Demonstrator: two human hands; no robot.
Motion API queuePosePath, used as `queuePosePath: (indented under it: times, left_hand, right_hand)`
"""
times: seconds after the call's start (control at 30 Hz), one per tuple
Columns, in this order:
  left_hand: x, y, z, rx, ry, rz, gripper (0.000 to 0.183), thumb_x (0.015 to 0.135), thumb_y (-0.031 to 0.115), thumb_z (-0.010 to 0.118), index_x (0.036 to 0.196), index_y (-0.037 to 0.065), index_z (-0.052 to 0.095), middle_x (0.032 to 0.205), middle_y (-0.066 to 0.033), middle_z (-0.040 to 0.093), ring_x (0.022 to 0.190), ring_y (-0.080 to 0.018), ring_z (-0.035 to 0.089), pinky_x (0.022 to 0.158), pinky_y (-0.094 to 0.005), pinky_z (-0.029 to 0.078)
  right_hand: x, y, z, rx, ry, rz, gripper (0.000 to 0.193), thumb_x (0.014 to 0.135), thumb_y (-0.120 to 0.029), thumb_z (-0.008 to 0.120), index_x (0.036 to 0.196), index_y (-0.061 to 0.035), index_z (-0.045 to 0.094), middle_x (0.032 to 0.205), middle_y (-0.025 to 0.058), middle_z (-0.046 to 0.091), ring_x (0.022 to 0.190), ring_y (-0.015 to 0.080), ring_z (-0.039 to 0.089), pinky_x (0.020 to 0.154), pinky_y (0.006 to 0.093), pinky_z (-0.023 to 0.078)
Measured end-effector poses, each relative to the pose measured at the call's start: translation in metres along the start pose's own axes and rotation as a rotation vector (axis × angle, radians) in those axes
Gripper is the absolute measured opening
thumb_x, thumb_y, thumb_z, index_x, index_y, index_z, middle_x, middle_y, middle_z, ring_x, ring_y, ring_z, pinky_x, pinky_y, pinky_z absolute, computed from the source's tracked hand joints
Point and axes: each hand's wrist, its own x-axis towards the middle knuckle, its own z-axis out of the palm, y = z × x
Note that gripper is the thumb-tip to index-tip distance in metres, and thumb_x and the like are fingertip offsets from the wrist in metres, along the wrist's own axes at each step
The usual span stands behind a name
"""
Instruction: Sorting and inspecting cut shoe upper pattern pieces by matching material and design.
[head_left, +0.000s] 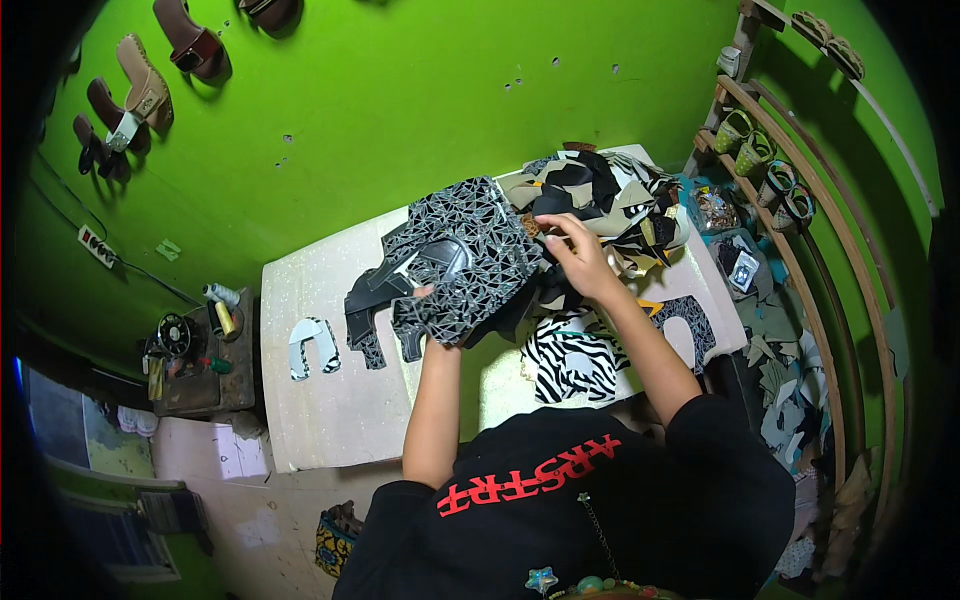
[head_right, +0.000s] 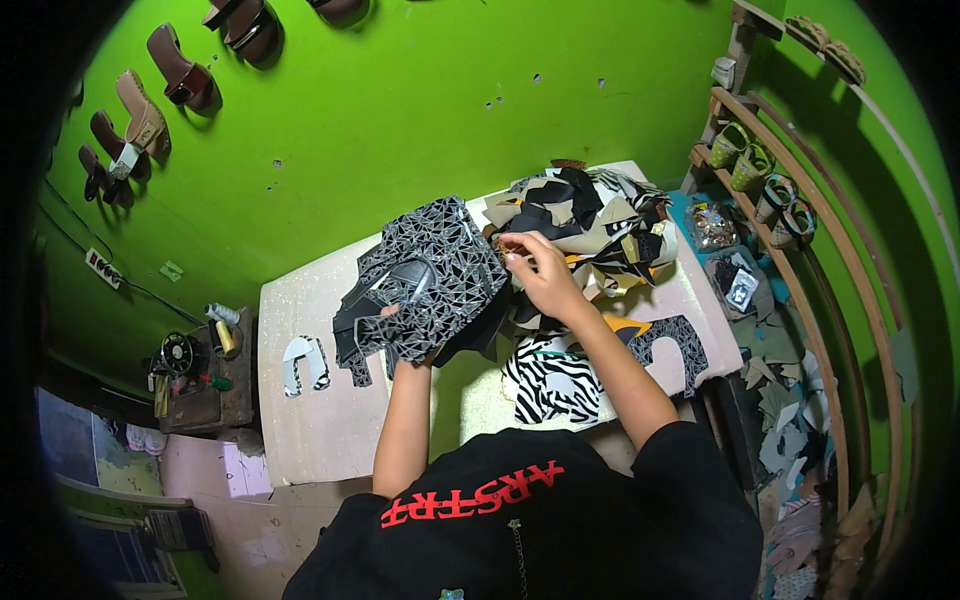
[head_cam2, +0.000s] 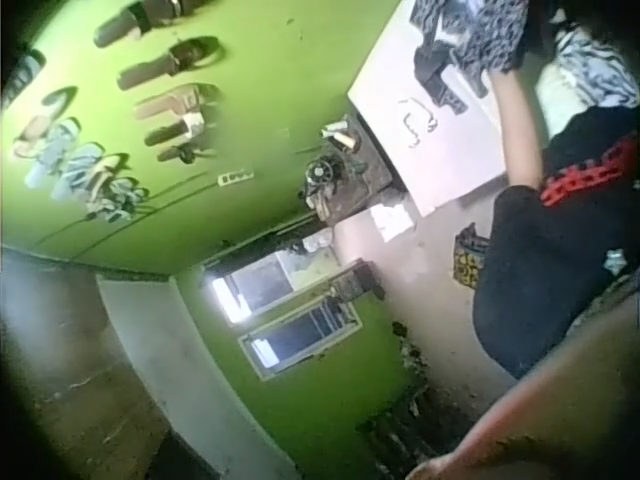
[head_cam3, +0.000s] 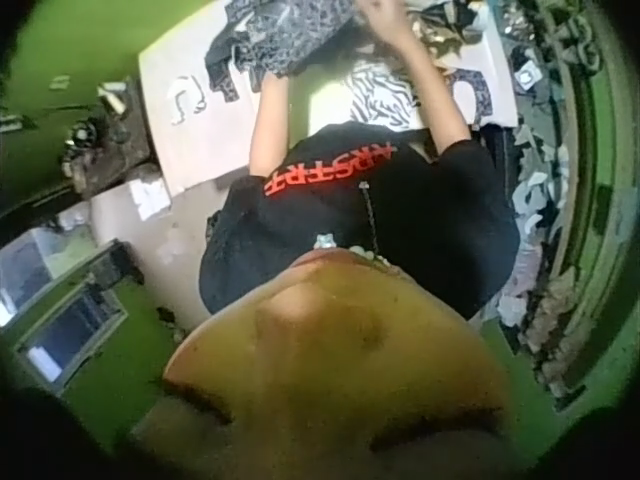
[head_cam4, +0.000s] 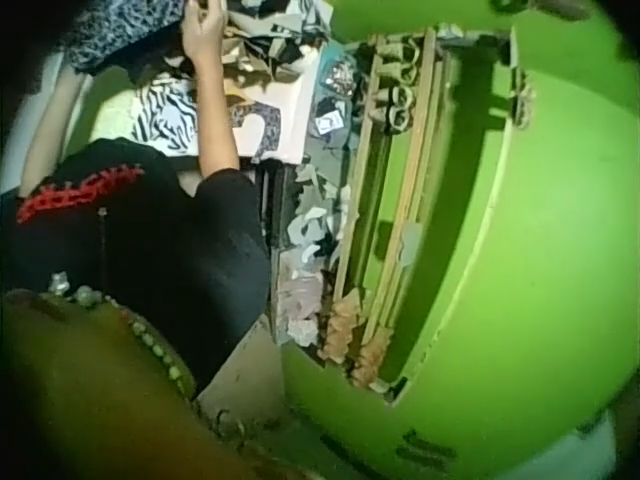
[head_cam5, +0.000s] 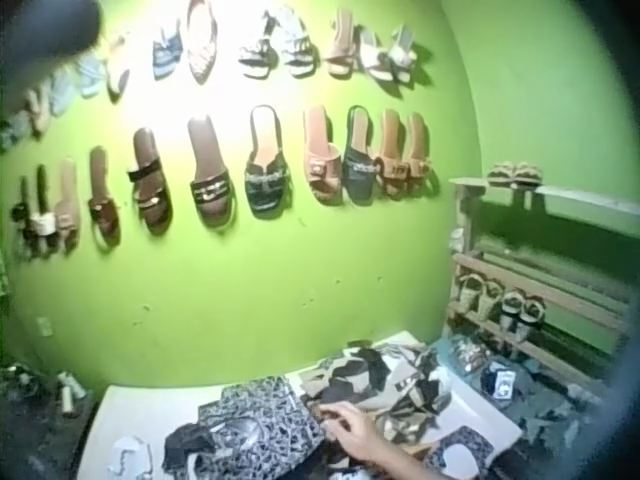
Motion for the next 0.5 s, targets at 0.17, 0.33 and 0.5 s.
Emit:
queuePosePath:
  times: [0.17, 0.33, 0.5]
  left_hand:
    - [-0.017, -0.006, -0.007, 0.107, 0.029, -0.118, 0.074, 0.054, 0.017, 0.054, 0.122, -0.005, 0.037, 0.113, -0.0252, 0.050, 0.098, -0.0357, 0.055, 0.089, -0.0437, 0.045]
    - [-0.029, -0.001, 0.011, -0.033, 0.105, -0.426, 0.040, 0.069, 0.014, 0.048, 0.099, -0.013, 0.054, 0.091, -0.0238, 0.061, 0.075, -0.0311, 0.063, 0.069, -0.0381, 0.053]
    - [-0.018, -0.016, 0.032, 0.301, 0.312, -0.370, 0.031, 0.085, 0.020, 0.048, 0.105, -0.003, 0.053, 0.090, -0.0144, 0.062, 0.074, -0.0229, 0.064, 0.064, -0.0330, 0.054]
  right_hand:
    - [0.000, -0.009, 0.024, -0.149, -0.082, 0.245, 0.080, 0.063, -0.039, 0.071, 0.122, 0.0037, 0.038, 0.114, 0.0233, 0.050, 0.106, 0.0310, 0.050, 0.092, 0.0356, 0.037]
    - [-0.006, -0.013, 0.023, -0.314, 0.076, 0.279, 0.071, 0.053, -0.033, 0.077, 0.105, 0.0032, 0.045, 0.104, 0.0229, 0.052, 0.098, 0.0341, 0.052, 0.085, 0.0376, 0.041]
    - [-0.013, -0.004, 0.012, -0.325, 0.230, 0.215, 0.053, 0.057, -0.025, 0.077, 0.094, 0.0009, 0.049, 0.090, 0.0149, 0.049, 0.088, 0.0321, 0.051, 0.078, 0.0368, 0.042]
